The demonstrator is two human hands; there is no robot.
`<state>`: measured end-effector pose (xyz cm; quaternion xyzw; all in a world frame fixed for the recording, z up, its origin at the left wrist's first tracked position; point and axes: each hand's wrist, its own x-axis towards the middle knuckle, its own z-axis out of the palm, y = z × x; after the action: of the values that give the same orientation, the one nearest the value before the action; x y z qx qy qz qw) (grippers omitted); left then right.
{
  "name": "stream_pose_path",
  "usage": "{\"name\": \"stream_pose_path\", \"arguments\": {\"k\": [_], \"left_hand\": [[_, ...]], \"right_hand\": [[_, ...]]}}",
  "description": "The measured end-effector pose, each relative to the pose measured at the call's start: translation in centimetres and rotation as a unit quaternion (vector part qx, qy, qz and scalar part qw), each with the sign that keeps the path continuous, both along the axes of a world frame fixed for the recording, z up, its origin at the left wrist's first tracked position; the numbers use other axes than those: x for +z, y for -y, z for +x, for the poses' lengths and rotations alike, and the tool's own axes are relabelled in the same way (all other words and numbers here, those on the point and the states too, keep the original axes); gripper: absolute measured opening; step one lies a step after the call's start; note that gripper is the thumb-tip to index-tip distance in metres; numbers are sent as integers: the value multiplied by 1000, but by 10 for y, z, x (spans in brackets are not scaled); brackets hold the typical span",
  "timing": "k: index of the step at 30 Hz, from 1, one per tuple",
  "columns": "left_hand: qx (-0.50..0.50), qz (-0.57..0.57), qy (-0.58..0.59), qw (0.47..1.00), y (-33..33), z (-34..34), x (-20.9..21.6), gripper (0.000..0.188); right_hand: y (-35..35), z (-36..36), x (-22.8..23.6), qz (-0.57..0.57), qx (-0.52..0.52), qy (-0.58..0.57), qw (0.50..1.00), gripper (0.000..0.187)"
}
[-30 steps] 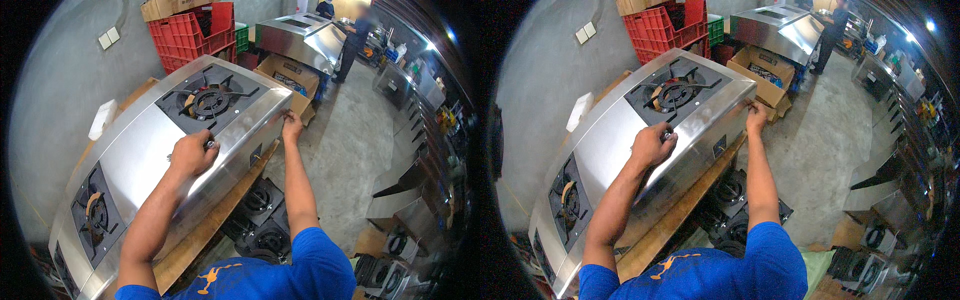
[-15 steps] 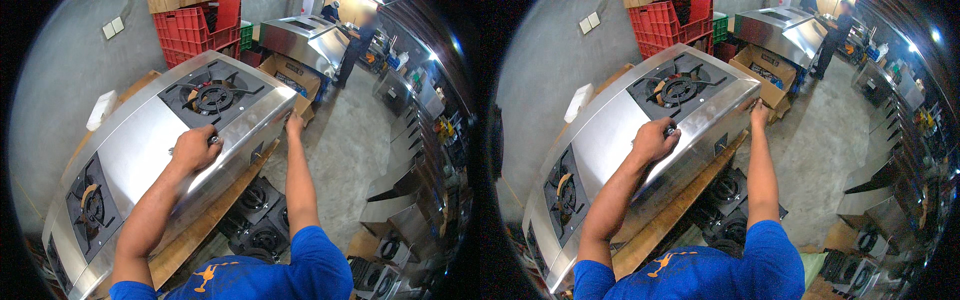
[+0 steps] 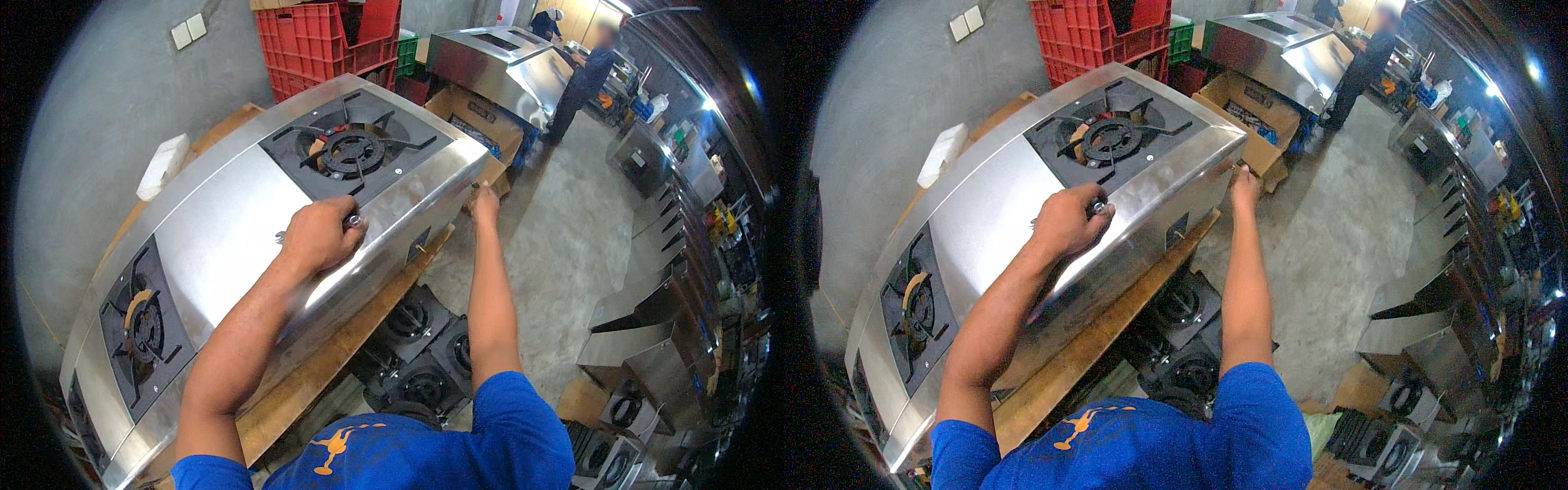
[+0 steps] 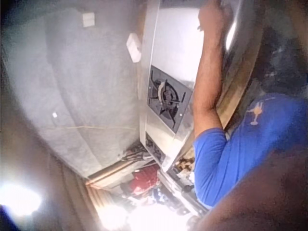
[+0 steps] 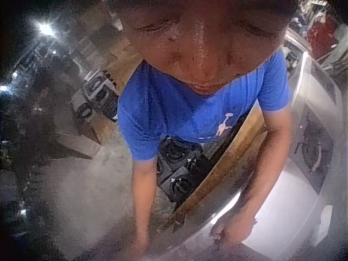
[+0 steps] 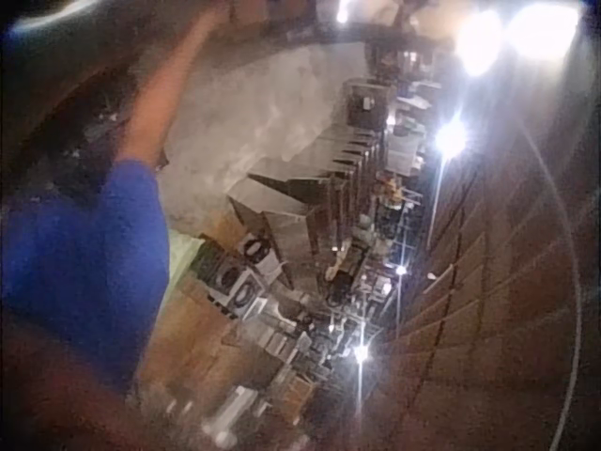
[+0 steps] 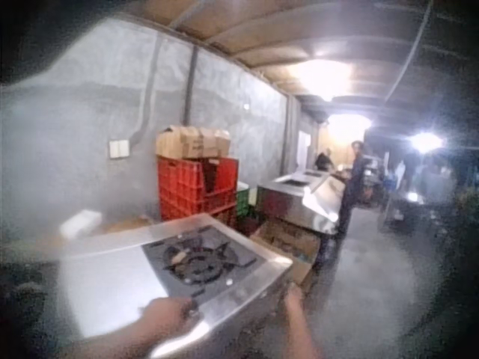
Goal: The person assembles a stainless steel gas stove on a workbench. They use a cordless drill and a wrench to fasten screws and tighten components on the side and top of the unit. The person repeatedly switches between tools to secure the appliance.
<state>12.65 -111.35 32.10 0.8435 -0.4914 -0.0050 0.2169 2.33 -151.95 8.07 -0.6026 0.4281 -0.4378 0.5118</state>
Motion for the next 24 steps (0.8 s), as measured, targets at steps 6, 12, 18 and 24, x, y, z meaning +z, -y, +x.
{"name": "stream_pose_path", "arguments": {"k": [6,12,18,24], "left_hand": [[-9,-4,3,1000,-1,2,1,30],[-4,-6,10,1000,1,5,-7,29],[-12,-29,14,999,1,6,-9,29],[-14,-20,-1,1000,0,7,-7,28]], "right_hand": [[-37,-51,-86,-2,314,-396,863,17],[-62,-66,-66,228,133,-73,962,10],[-40,-30,-62,238,29,63,969,7],[-31,-7,-77,196,38,77,977,9]]}}
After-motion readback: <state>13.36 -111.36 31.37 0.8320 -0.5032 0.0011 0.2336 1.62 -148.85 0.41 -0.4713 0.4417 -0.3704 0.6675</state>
